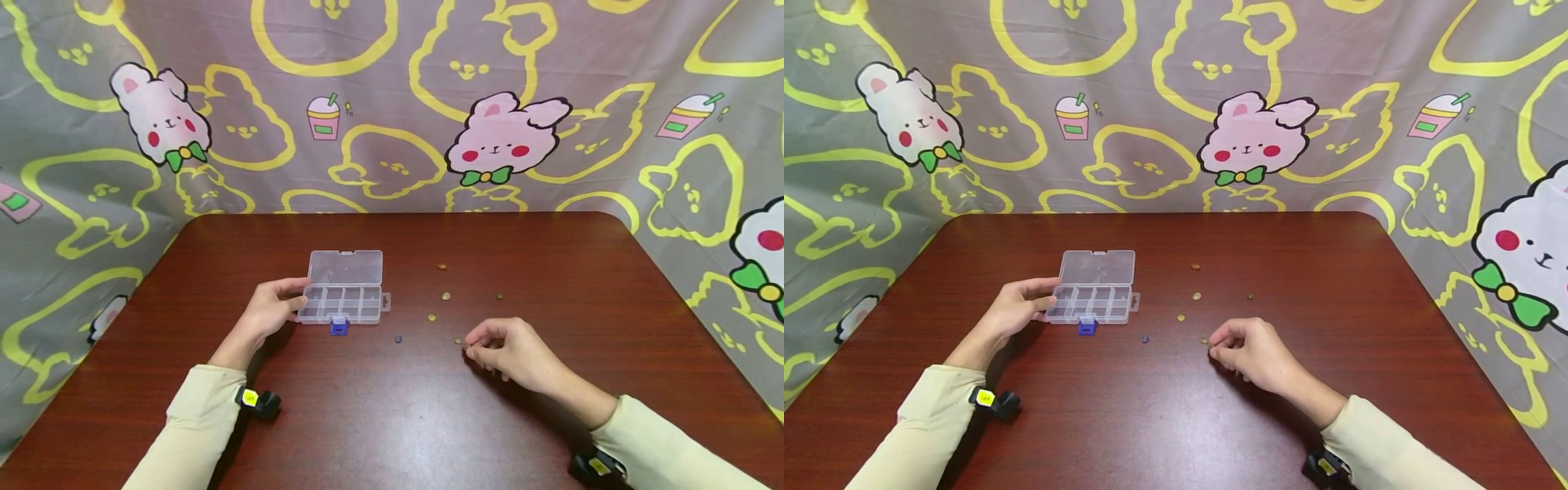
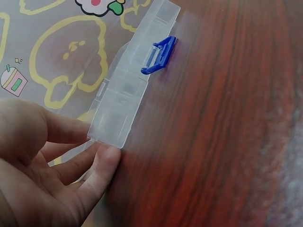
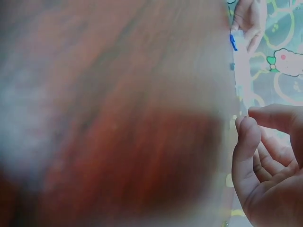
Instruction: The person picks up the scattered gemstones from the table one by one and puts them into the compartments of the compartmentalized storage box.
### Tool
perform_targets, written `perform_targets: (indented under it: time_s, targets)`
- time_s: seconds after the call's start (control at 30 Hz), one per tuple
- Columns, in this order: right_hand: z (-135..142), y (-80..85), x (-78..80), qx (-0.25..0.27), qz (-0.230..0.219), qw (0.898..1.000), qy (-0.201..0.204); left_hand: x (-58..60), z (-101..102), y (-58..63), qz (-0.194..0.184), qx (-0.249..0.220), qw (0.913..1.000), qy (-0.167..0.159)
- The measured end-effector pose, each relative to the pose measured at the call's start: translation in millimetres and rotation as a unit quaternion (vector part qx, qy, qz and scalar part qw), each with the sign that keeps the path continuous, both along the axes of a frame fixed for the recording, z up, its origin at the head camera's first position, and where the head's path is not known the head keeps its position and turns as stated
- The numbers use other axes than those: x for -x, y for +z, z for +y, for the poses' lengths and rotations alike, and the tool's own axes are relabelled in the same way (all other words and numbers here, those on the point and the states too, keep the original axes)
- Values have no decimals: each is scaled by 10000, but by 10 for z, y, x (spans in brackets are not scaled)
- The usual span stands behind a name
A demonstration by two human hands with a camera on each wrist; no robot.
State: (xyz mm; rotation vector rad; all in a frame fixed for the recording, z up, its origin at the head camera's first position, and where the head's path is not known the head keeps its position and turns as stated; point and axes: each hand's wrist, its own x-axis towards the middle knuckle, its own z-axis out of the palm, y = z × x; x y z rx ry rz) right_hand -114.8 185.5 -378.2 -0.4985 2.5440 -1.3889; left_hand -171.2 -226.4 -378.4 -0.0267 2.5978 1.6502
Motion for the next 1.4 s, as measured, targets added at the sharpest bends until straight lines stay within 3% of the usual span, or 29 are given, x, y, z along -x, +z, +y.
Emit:
perform_targets:
  time_s: [0.63, 1.4]
  targets:
    - [-245, 96, 150, 258, 21, 9996, 81, -11, 12, 8, -59, 69, 9999, 99]
    - [-693, 183, 402, 213, -95, 9996, 126, -1, 32, -17, -70, -14, 9997, 227]
